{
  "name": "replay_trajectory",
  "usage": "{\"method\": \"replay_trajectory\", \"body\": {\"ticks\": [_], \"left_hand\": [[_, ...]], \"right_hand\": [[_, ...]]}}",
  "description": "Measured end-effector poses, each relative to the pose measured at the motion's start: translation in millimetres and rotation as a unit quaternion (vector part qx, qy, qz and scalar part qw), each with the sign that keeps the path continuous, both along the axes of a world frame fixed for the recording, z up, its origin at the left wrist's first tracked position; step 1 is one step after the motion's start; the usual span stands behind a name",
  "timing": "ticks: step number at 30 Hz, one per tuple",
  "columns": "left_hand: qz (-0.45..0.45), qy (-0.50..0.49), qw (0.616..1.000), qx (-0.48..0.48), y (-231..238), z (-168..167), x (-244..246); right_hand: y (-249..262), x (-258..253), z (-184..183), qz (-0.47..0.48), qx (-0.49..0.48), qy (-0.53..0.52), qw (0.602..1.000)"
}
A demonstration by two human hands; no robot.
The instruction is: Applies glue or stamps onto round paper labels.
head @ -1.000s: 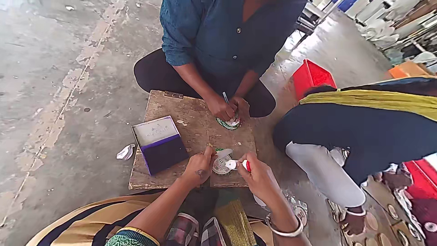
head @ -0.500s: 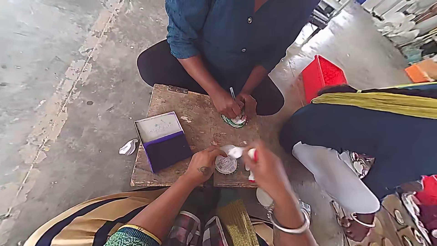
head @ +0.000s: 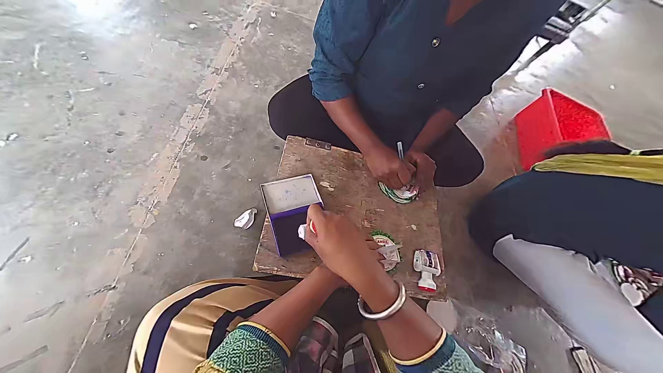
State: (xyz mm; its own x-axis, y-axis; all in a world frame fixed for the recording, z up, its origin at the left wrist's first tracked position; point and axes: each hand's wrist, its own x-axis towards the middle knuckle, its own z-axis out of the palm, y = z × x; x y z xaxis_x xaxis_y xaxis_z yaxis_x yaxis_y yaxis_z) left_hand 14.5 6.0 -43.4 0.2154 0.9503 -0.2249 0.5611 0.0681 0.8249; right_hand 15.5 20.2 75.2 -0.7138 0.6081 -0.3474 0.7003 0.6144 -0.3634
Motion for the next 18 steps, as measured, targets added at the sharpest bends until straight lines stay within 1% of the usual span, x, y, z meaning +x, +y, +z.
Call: {"method": "replay_trajectory", "body": {"ticks": [2, 3, 4, 5, 6, 7, 8, 9, 11, 13, 15, 18], "left_hand": [[0.037, -0.076, 0.994, 0.072, -16.7, 9.5, -14.1], [0.028, -0.088, 0.994, 0.064, -18.8, 29.2, -19.7], [0.006, -0.074, 0.996, 0.052, -16.8, 42.3, -21.9], [-0.014, -0.054, 0.997, 0.051, -13.2, 45.0, -21.6], [-0.012, -0.045, 0.996, 0.079, -9.9, 37.1, -19.0], [0.013, -0.051, 0.991, 0.127, -7.8, 24.9, -15.0], [0.029, -0.055, 0.988, 0.143, -6.4, 19.1, -13.1], [0.036, -0.051, 0.99, 0.129, -5.8, 20.8, -13.5], [0.049, -0.039, 0.993, 0.099, -5.9, 27.5, -14.6], [0.071, -0.035, 0.992, 0.094, -6.7, 28.2, -14.2], [0.096, -0.042, 0.99, 0.099, -6.2, 26.1, -14.0], [0.109, -0.049, 0.988, 0.103, -6.0, 22.7, -13.5]], "right_hand": [[9.1, 24.9, 13.7, -0.059, 0.012, 0.092, 0.994], [14.2, 42.1, 23.0, -0.092, 0.035, 0.136, 0.986], [18.2, 61.5, 32.6, -0.123, 0.058, 0.164, 0.977], [22.5, 82.8, 38.9, -0.15, 0.081, 0.181, 0.969], [26.5, 104.3, 42.1, -0.172, 0.104, 0.19, 0.961], [29.4, 125.0, 43.9, -0.188, 0.122, 0.19, 0.956], [31.1, 143.4, 44.3, -0.2, 0.134, 0.179, 0.954], [31.8, 158.3, 42.7, -0.209, 0.137, 0.161, 0.955], [29.4, 174.7, 37.0, -0.218, 0.111, 0.118, 0.963], [25.8, 177.4, 26.0, -0.21, 0.066, 0.075, 0.973], [29.8, 173.2, 16.8, -0.176, 0.026, 0.029, 0.984], [39.8, 163.3, 15.0, -0.111, 0.012, -0.015, 0.994]]}}
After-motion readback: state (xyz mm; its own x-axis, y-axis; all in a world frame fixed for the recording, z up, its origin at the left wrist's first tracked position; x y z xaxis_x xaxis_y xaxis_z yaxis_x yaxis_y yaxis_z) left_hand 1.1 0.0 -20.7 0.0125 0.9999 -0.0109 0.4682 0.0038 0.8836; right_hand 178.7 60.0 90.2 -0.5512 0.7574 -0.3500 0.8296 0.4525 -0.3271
